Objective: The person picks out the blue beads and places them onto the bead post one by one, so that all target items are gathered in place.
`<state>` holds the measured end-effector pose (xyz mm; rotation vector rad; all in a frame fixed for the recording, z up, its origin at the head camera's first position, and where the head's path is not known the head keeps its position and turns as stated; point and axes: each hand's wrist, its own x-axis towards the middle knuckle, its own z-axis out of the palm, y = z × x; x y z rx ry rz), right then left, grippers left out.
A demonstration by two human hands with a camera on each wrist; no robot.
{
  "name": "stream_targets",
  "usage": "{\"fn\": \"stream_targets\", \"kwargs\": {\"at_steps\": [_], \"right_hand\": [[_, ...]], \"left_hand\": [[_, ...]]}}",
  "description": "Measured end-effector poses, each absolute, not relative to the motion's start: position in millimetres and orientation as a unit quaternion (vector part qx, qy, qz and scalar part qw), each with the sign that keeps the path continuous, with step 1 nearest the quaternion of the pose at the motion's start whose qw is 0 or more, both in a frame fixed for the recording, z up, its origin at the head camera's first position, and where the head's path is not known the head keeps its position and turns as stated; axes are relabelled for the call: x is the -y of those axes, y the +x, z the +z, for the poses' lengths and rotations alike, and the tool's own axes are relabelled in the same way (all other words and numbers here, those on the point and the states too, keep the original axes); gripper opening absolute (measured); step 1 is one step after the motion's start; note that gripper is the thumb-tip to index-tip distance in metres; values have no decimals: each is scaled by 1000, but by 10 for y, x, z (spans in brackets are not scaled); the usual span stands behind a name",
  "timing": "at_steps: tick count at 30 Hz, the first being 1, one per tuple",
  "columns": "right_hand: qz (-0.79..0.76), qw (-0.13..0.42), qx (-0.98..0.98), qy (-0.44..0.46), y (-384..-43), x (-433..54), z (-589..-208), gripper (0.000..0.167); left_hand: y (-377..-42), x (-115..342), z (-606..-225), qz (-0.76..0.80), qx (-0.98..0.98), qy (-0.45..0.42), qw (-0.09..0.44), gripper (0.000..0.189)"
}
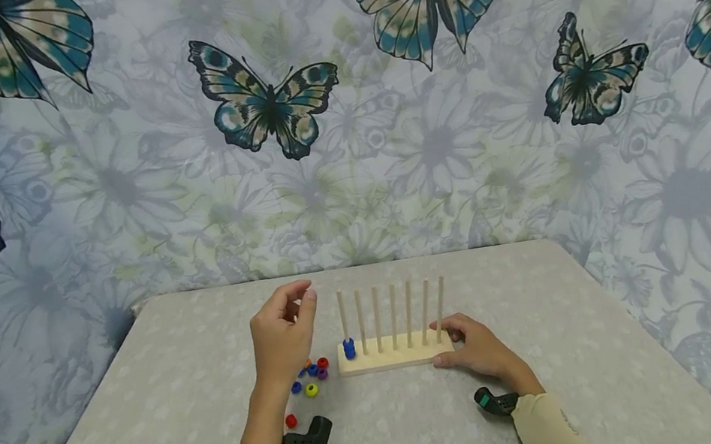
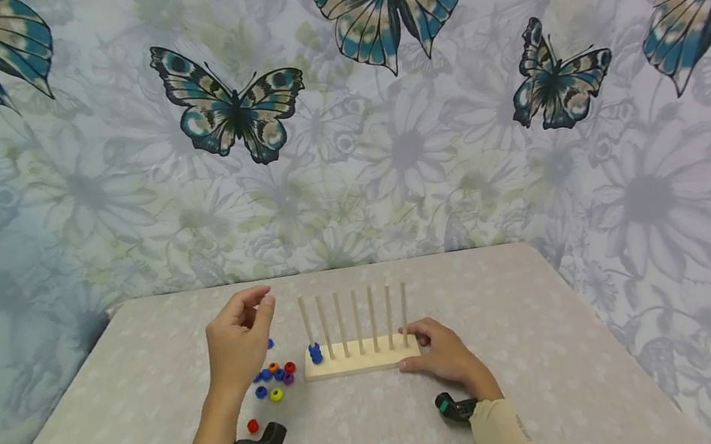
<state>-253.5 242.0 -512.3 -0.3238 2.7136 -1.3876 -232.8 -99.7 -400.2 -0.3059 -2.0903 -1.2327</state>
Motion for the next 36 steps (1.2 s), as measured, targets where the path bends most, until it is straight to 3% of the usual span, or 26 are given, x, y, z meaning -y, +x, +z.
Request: {"fn": "stream_targets", "kwargs": {"at_steps": [10,25,36], "right_hand": [[-448,34,-885,-122,-2539,-2345,-5074,62],[-434,28,-894,-107,-2526,-2404,-5125,64],[-436,26,-892,-111,-2513,-2402,-5110,62]], "left_hand": [[-2227,1311,-4028,-440,826,-86,342,19],[-2085,1633,-4381,-397,877,-47,267,19],[-2073,1797,-4655,-382,911,-25,156,27]]}}
